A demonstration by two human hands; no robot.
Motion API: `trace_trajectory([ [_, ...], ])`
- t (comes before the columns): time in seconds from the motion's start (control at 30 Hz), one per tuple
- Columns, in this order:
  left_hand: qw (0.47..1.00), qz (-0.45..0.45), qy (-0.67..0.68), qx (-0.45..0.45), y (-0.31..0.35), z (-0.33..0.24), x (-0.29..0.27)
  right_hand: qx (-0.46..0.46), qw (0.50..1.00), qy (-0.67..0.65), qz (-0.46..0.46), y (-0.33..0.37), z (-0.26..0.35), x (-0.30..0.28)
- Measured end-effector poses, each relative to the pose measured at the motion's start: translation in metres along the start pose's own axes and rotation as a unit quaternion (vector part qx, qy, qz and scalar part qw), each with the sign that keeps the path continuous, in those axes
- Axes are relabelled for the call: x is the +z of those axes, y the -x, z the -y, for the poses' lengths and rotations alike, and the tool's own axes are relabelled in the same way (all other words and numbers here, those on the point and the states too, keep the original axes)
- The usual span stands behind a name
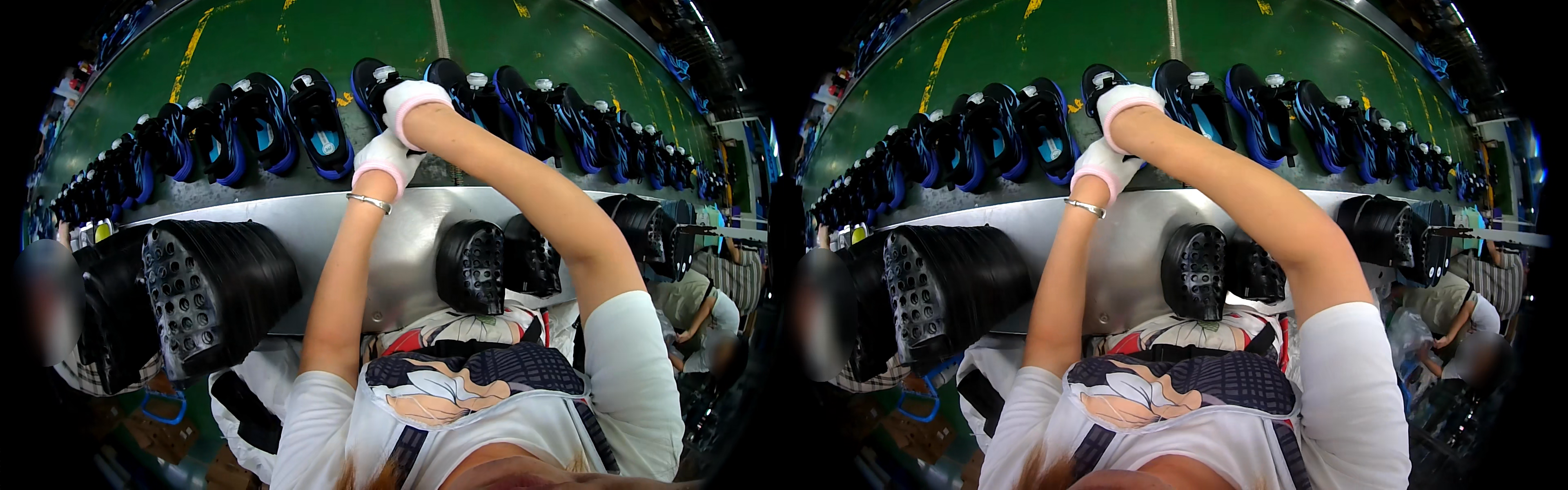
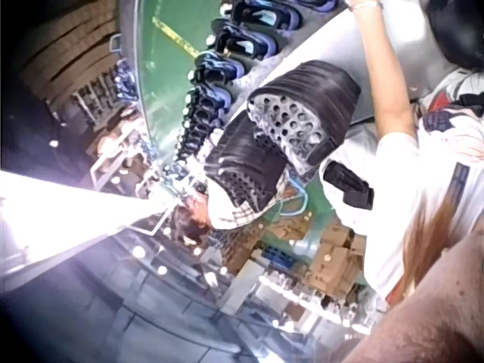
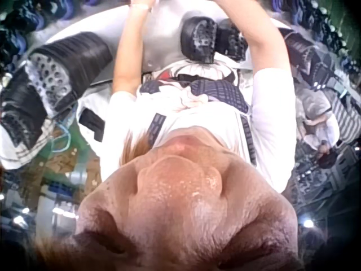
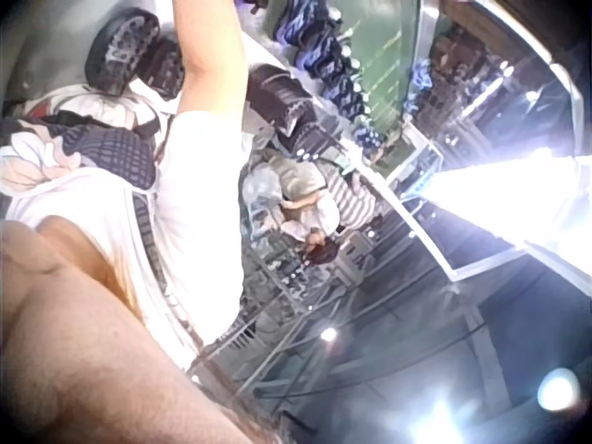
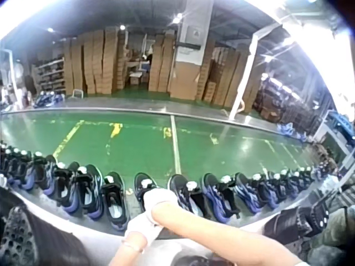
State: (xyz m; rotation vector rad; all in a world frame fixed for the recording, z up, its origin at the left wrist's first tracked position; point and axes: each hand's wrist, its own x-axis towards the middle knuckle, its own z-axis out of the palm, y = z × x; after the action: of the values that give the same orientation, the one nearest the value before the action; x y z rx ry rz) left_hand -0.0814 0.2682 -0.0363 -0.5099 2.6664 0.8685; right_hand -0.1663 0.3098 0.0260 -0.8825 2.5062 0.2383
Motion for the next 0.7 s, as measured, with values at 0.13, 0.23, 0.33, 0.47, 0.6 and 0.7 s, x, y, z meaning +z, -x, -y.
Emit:
trace_trajectory([
  [0.13,0.999,0.017,-0.030,0.016,-0.007,0.011,0.002,0.020,1.000,-0.019,-0.011,-0.010,0.012,0.000],
  [0.23,0.998,0.035,-0.042,0.012,-0.009,0.012,0.000,0.019,0.997,-0.061,-0.031,-0.016,0.012,0.003],
  [0.33,0.997,0.058,-0.045,-0.015,-0.013,0.006,0.001,0.002,0.997,-0.067,-0.050,-0.018,0.008,0.009],
  [0.47,0.999,0.012,-0.052,-0.009,-0.010,0.007,0.003,-0.021,0.993,-0.085,-0.082,-0.013,0.003,0.014],
  [0.6,0.996,-0.055,-0.044,0.049,-0.014,0.012,0.009,-0.060,0.990,-0.123,-0.037,-0.007,-0.014,0.018],
  [0.7,0.995,-0.086,-0.009,0.040,-0.016,0.015,0.016,-0.103,0.976,-0.173,-0.082,0.052,-0.037,0.017],
])
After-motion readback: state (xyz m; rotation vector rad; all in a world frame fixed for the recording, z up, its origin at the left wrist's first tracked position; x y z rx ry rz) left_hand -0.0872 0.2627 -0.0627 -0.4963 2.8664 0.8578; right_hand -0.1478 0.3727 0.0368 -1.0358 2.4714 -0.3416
